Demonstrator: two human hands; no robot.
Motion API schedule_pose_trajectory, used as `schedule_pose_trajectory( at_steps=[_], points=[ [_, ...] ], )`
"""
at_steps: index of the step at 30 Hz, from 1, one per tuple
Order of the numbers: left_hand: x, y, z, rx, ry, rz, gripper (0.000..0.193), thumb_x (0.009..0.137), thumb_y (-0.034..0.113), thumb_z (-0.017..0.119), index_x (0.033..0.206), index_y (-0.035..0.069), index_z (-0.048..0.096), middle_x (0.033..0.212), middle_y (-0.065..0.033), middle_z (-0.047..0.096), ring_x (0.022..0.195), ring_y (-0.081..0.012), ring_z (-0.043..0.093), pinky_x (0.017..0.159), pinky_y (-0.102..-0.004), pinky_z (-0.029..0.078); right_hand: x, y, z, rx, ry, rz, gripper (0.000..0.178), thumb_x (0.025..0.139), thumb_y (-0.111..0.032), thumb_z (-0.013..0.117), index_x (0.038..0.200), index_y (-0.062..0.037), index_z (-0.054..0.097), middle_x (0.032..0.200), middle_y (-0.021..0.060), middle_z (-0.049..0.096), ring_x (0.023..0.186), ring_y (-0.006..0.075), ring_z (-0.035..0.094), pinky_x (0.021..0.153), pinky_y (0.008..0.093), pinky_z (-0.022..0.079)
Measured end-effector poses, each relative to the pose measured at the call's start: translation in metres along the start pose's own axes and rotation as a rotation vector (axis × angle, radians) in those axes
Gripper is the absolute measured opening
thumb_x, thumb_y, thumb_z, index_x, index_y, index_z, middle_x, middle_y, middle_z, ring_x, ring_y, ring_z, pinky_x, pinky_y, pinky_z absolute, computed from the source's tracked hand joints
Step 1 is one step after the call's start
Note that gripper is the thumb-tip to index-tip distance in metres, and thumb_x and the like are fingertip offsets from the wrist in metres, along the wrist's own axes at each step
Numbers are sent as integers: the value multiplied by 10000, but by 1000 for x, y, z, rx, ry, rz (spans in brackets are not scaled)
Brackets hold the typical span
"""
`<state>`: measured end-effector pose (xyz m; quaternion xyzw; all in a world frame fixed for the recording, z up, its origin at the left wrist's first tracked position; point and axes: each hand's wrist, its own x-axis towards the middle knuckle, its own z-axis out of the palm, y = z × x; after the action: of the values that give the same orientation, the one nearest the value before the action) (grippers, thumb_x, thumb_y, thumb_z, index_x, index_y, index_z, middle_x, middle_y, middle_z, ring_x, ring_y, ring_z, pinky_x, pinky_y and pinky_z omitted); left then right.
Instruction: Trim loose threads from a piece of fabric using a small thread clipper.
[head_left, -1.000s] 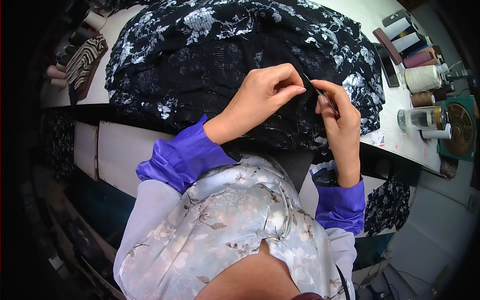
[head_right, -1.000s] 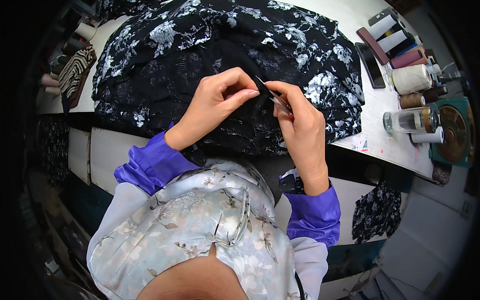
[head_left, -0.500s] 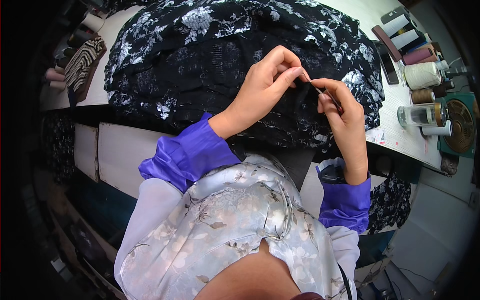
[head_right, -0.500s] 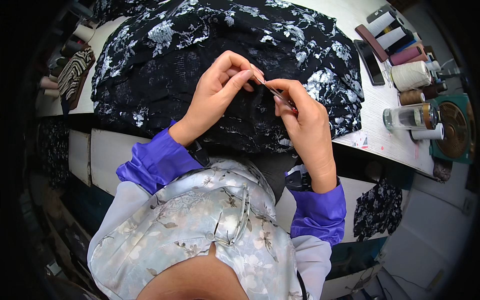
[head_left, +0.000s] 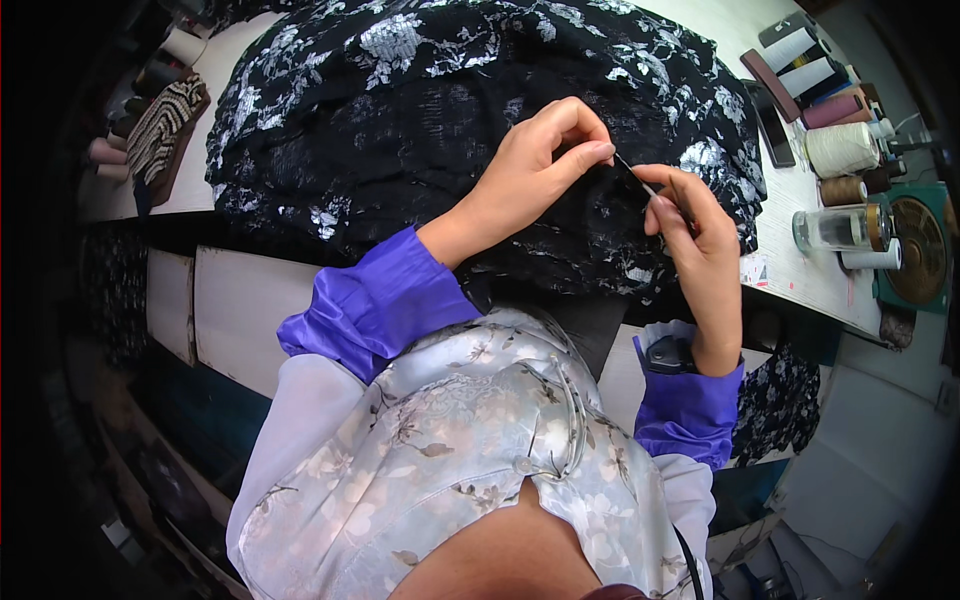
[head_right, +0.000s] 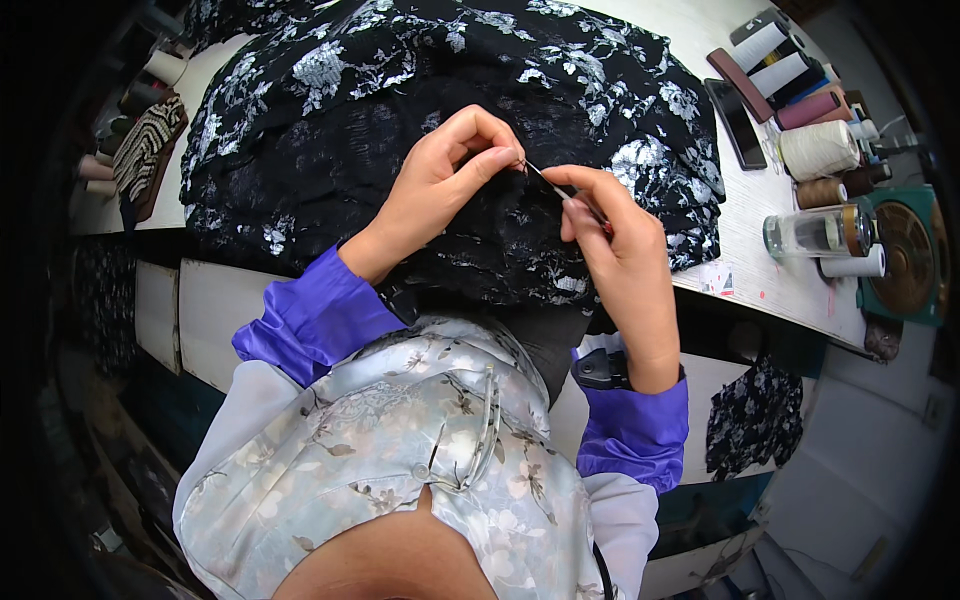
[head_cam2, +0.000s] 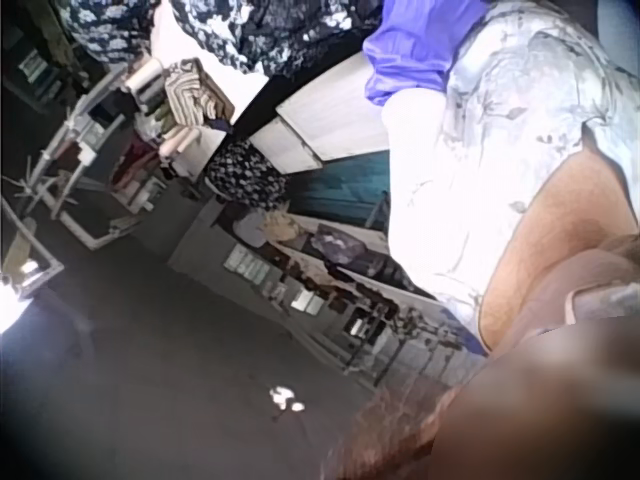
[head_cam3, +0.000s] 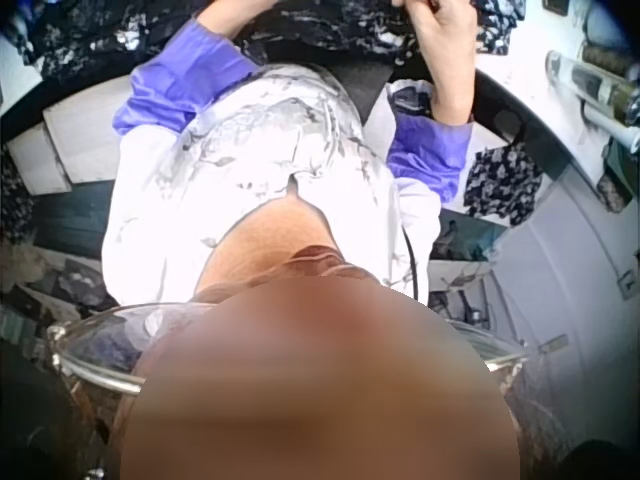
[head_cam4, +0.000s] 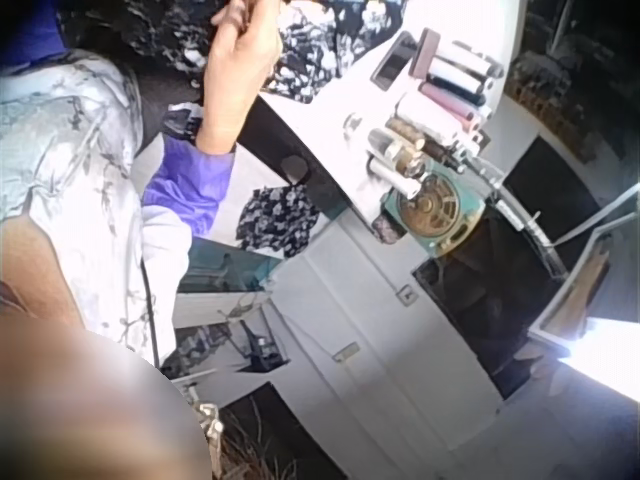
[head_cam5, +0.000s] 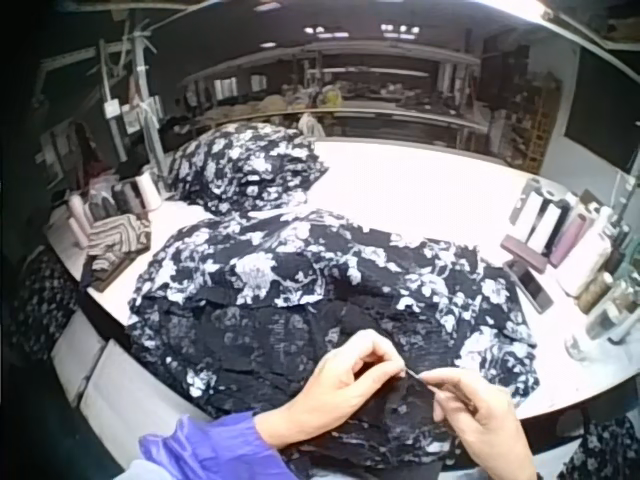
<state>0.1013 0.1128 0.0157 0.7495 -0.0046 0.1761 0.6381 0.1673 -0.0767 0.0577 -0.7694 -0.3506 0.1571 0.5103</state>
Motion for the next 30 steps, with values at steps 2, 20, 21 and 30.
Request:
schedule_pose_trajectory(
  at_steps=[2,20,21,30],
  points=[
    [-3,1,-1,2,-13,29,88,959,87,552,915,12,543,927,-49,598,867,-108,584,832,-258,470,2,1,7,-119,30,-78,267,867,52,562,1108,-51,613,718,64,588,644,131,588,606,257,463],
    [-7,7,-7,22,-17,-20,73,946,80,561,911,16,557,867,-16,558,799,-89,553,746,-243,459,0,-4,-1,-38,12,-11,246,927,17,513,1140,-26,628,727,6,535,666,55,490,587,200,380],
    [-8,11,-7,-4,3,-33,69,939,77,573,913,15,561,849,-12,558,779,-80,551,724,-235,456,1,-3,-1,-26,4,2,257,941,5,493,1162,-23,621,747,-6,526,680,47,475,585,192,352],
    [-12,35,-20,119,-68,-203,89,912,59,608,984,6,610,702,10,569,590,-42,495,560,-190,394,1,-5,-1,-20,27,-17,234,914,23,544,1123,-26,638,714,17,550,638,59,492,581,208,401]
  ],
)
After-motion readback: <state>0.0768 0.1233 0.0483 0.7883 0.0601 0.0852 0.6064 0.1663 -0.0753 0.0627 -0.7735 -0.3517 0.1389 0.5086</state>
